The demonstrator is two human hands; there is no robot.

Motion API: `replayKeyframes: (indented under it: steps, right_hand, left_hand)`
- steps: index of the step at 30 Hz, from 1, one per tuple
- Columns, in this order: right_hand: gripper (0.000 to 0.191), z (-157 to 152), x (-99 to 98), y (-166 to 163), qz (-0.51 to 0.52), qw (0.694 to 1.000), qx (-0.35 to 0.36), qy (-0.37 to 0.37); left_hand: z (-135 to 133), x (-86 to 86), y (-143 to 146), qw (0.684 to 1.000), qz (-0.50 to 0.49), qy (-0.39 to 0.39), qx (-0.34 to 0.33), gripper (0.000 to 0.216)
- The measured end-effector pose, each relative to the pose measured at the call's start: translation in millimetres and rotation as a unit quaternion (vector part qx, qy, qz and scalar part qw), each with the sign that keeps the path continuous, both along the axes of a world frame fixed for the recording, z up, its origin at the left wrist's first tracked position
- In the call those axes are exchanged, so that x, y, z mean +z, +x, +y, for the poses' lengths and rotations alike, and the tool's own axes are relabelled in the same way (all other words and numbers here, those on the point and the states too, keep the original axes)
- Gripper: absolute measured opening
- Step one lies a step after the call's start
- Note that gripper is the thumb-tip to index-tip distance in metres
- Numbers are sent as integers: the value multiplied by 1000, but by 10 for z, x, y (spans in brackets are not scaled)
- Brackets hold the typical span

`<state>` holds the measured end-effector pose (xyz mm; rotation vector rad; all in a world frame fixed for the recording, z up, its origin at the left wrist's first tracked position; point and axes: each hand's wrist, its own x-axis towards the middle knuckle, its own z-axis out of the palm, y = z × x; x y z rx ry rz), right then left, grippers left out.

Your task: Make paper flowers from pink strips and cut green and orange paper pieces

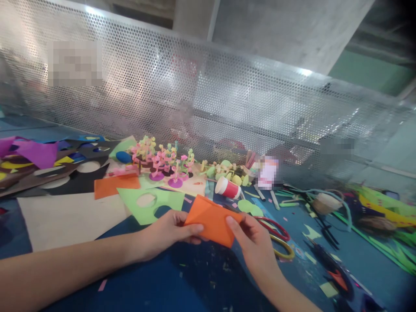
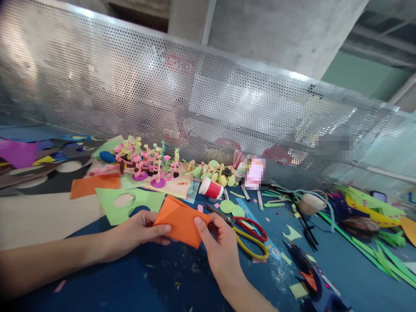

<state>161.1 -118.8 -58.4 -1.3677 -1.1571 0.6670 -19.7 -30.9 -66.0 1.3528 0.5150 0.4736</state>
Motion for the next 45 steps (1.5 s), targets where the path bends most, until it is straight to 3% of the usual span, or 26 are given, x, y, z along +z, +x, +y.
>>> replayKeyframes:
  steps: [7, 23, 45]
  right_hand:
    - [24, -29, -35, 7, -64, 998, -12, 9]
    - [25, 6, -79, 77, -119, 991, -52, 26]
    - [31, 6, -40, 54, -114, 992, -61, 7]
  left_hand:
    - [-2, -47, -8, 999, 9, -18, 31, 27]
    - [-12, 13, -13, 999, 9, 28, -25, 38]
    - [16, -48, 12, 999, 38, 21, 3, 36]
